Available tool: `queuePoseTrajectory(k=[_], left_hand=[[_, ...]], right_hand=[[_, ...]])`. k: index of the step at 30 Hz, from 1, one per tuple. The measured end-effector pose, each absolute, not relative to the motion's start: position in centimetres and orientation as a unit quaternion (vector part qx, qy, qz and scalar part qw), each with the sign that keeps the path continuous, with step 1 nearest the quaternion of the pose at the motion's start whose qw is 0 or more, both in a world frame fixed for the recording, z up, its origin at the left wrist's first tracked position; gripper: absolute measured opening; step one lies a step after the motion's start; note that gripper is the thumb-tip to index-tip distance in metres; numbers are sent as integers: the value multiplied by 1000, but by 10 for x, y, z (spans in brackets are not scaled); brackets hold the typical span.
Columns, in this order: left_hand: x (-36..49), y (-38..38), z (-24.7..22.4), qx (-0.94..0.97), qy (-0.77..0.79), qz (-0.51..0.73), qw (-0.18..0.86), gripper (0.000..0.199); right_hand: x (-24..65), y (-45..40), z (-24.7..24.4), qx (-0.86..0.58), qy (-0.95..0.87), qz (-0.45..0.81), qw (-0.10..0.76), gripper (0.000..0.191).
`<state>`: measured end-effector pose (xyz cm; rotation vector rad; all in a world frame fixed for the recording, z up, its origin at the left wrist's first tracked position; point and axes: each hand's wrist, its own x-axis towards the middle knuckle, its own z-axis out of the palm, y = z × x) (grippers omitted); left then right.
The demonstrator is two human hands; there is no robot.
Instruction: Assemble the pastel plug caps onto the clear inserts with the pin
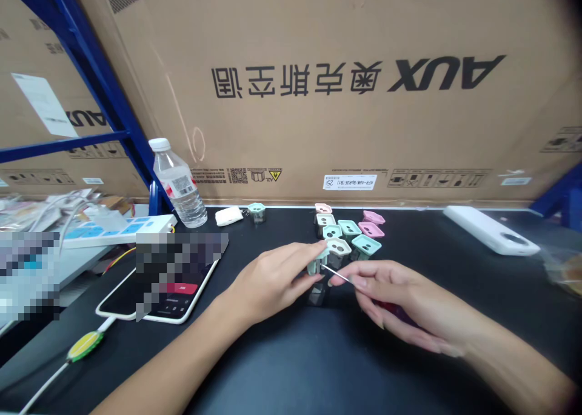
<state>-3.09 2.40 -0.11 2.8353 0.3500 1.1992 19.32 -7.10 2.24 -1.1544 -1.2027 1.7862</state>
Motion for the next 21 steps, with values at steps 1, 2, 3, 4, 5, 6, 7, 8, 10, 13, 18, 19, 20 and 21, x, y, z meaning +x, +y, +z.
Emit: queuePoseTrajectory(k=[1, 2, 3, 4, 5, 6, 7, 8, 10, 13, 18, 19, 20, 21], left_hand=[[-31, 24, -1, 917, 112, 381, 11, 45], [-31, 24, 0, 920, 112, 376, 0, 44], [-32, 23, 0, 922, 110, 371, -11, 43], [-32, 23, 1, 924, 108, 365, -23, 42], [-32, 22, 2, 926, 104, 360, -36, 42], [-33, 21, 3, 927, 100, 357, -52, 41], [-33, 19, 4, 928, 95, 353, -70, 40], [-33, 18, 6, 928, 91, 350, -86, 38], [-32, 15, 8, 929, 83, 342, -113, 35], [-33, 13, 11, 930, 84, 331, -134, 36], [-34, 12, 10, 936, 108, 312, -122, 44], [-35, 12, 9, 939, 112, 304, -117, 46], [-35, 13, 9, 942, 116, 296, -111, 48], [-35, 13, 8, 944, 120, 287, -105, 50]], right_hand=[[193, -71, 23, -455, -475, 673, 338, 26], [192, -72, 24, -467, -491, 657, 331, 28], [192, -72, 24, -480, -508, 639, 321, 29], [192, -72, 25, -492, -524, 622, 310, 30], [192, -73, 26, -504, -536, 608, 298, 31], [193, -73, 27, -514, -546, 597, 286, 33], [193, -73, 28, -523, -553, 587, 275, 34], [194, -73, 29, -532, -559, 579, 263, 35], [193, -73, 30, -552, -573, 557, 239, 36], [191, -74, 32, -573, -646, 451, 226, 36], [188, -78, 29, -537, -780, 220, 232, 31], [189, -78, 27, -526, -797, 184, 230, 30], [190, -79, 25, -518, -812, 152, 224, 29], [191, -78, 22, -512, -823, 122, 213, 29]])
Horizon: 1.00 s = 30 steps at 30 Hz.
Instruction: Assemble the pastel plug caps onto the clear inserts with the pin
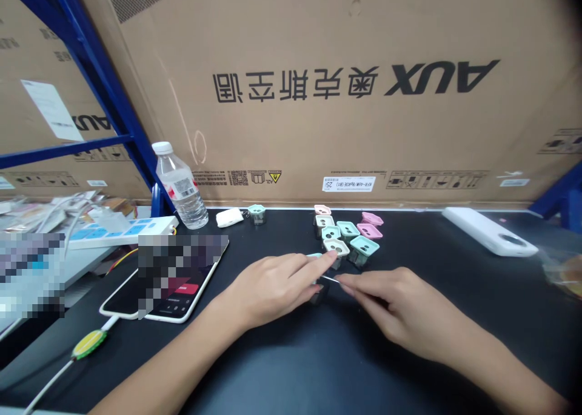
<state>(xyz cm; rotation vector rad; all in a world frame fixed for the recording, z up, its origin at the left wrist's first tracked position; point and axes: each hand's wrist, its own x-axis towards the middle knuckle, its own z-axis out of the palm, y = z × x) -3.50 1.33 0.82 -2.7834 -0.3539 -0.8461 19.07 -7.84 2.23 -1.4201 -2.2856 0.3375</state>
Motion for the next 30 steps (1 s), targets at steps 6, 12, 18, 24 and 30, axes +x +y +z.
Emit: queuePoseTrajectory(k=[6, 12, 18, 24, 30], left_hand=[[-36, 18, 10, -959, -131, -246, 51, 56], [-36, 20, 15, -959, -150, -239, 9, 57], [-35, 20, 13, -962, -155, -226, 8, 55], [-36, 21, 14, -963, -160, -214, -9, 61], [-36, 20, 14, -964, -166, -209, -10, 59]], right_hand=[[194, -75, 14, -535, -826, -54, 168, 30], [194, -72, 11, -541, -823, -86, 150, 36], [197, -68, 3, -534, -821, -122, 163, 33], [195, -68, 4, -528, -816, -157, 175, 29], [195, -66, 4, -513, -823, -173, 174, 30]])
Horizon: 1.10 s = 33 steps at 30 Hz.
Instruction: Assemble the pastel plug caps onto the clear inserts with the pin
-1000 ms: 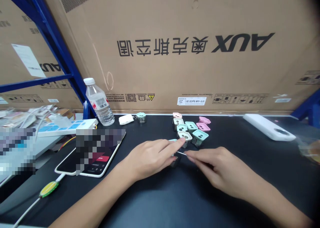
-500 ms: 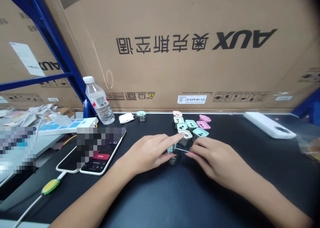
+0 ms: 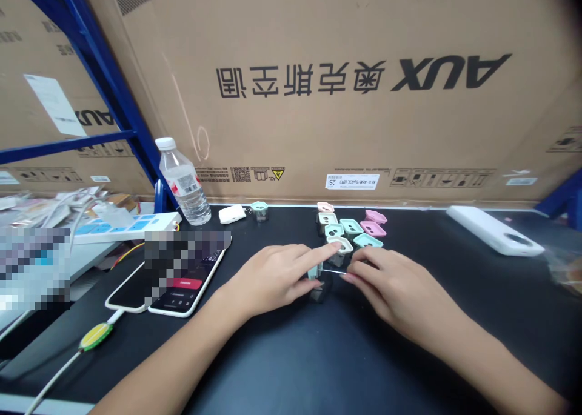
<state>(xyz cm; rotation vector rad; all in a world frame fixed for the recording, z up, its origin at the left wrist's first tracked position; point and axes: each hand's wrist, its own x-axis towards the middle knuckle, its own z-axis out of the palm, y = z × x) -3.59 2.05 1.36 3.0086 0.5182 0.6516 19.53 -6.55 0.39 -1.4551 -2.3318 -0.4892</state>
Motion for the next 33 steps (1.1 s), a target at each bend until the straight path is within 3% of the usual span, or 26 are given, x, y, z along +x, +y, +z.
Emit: queuePoseTrajectory(k=[20, 30, 33], left_hand=[[-36, 21, 15, 955, 181, 232, 46, 66], [-37, 23, 15, 947, 196, 223, 119, 69], [-37, 23, 16, 944, 199, 228, 129, 68]], right_hand=[[196, -67, 2, -529, -814, -178, 162, 28], [197, -67, 8, -531, -813, -136, 198, 26], [200, -66, 6, -533, -817, -137, 172, 27]])
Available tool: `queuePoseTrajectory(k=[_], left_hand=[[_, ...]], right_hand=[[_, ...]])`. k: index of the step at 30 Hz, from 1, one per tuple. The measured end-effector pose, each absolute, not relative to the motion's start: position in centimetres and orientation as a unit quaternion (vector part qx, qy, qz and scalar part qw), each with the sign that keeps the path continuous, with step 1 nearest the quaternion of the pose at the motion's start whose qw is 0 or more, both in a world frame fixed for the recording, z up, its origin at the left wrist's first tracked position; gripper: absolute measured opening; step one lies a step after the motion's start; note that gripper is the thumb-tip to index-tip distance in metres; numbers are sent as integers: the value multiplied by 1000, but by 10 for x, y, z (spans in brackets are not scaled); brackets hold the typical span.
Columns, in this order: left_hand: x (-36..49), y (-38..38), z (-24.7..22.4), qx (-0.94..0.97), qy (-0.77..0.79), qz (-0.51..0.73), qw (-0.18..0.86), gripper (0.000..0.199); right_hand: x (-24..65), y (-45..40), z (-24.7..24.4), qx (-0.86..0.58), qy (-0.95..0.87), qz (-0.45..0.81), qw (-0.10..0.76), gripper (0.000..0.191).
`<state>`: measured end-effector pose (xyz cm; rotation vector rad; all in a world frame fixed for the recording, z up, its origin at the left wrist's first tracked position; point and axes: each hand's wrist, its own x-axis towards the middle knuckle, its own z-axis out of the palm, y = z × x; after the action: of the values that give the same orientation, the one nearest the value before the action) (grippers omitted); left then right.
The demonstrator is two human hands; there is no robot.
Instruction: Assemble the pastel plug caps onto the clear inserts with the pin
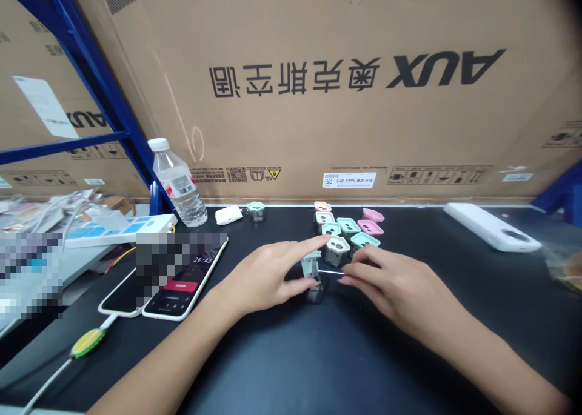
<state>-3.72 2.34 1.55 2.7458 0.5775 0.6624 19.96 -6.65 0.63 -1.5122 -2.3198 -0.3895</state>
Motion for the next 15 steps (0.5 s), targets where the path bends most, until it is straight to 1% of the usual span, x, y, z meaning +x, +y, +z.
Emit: queuePoseTrajectory(k=[3, 5, 8, 10, 13, 15], left_hand=[[-37, 24, 17, 941, 200, 231, 145, 66], [-37, 24, 17, 942, 204, 220, 153, 64], [-37, 24, 17, 942, 209, 205, 166, 64], [-37, 23, 17, 938, 215, 208, 177, 63], [-37, 23, 16, 929, 225, 224, 189, 53], [-36, 24, 16, 925, 224, 234, 198, 48]], right_hand=[[203, -66, 4, -531, -828, -132, 120, 32], [204, -66, 4, -535, -828, -125, 114, 34], [203, -68, 7, -542, -822, -99, 143, 33], [201, -70, 9, -541, -824, -52, 161, 31], [196, -71, 11, -536, -825, 21, 179, 28], [194, -72, 11, -535, -822, 38, 192, 27]])
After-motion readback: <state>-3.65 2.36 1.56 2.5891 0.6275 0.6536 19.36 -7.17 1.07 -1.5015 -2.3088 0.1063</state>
